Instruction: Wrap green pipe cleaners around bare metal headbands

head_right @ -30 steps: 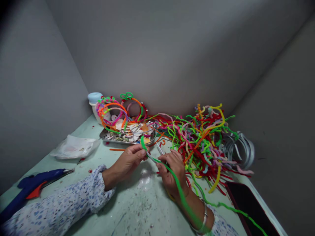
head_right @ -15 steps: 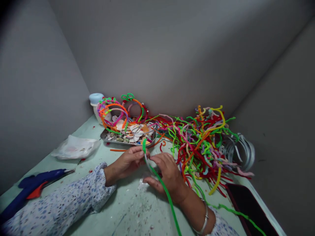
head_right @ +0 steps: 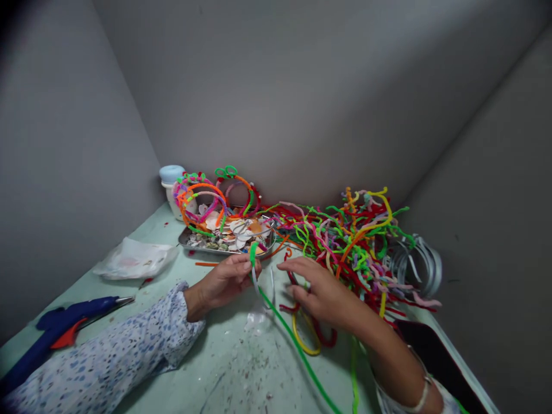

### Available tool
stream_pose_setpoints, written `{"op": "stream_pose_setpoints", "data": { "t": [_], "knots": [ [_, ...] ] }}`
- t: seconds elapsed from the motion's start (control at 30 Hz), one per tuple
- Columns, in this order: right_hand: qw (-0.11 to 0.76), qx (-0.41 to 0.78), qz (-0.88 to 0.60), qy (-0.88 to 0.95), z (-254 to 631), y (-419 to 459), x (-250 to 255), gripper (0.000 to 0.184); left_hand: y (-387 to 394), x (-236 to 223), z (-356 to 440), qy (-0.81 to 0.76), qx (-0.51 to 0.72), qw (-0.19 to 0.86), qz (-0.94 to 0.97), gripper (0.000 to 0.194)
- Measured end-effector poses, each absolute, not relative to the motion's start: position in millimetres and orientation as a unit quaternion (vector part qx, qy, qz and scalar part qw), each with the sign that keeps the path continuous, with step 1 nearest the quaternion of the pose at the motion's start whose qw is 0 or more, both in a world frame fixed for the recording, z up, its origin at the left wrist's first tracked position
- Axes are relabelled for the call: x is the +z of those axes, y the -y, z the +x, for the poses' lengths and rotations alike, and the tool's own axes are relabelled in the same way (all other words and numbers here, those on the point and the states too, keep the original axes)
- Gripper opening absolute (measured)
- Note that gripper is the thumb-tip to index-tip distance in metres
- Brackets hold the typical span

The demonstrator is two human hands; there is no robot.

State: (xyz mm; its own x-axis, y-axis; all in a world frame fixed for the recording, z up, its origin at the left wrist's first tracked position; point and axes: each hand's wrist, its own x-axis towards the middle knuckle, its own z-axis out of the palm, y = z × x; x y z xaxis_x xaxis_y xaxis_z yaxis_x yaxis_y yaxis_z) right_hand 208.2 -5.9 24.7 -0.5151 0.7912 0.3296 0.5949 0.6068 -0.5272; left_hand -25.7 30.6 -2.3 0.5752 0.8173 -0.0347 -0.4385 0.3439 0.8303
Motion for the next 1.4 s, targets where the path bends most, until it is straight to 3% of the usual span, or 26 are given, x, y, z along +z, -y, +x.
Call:
{"op": "stream_pose_setpoints", "data": {
  "t": [0.1,0.37,0.47,0.67,0.8,1.13,1.4],
  "knots": [
    [0.339,0.295,-0.444,0.775,200.8,18.5,49.8,0.021,-22.7,2.7,-20.4,-0.237,0.394,0.788,0.41,0.024],
    [0.353,0.418,-0.436,0.714,166.8,31.9,37.0,0.024,-11.4,2.2,-9.0,-0.25,0.389,0.767,0.446,0.027],
    [0.388,0.381,-0.448,0.71,162.8,32.5,22.7,0.023,-13.2,-0.9,-9.3,-0.256,0.401,0.746,0.466,0.024],
    [0.45,0.143,-0.43,0.769,160.0,33.5,-5.3,0.013,-14.5,-5.9,-10.7,-0.257,0.406,0.724,0.494,0.019],
    [0.457,0.047,-0.425,0.78,159.2,31.0,-14.7,0.009,-12.6,-6.1,-10.5,-0.273,0.403,0.713,0.504,0.018],
    [0.437,0.179,-0.446,0.76,152.2,38.5,-12.9,0.019,-14.0,-6.2,-11.2,-0.3,0.406,0.69,0.519,0.018],
    [0.463,0.104,-0.443,0.76,155.1,35.6,-18.8,0.012,-13.8,-9.7,-11.6,-0.302,0.392,0.699,0.516,0.021]
  ]
}}
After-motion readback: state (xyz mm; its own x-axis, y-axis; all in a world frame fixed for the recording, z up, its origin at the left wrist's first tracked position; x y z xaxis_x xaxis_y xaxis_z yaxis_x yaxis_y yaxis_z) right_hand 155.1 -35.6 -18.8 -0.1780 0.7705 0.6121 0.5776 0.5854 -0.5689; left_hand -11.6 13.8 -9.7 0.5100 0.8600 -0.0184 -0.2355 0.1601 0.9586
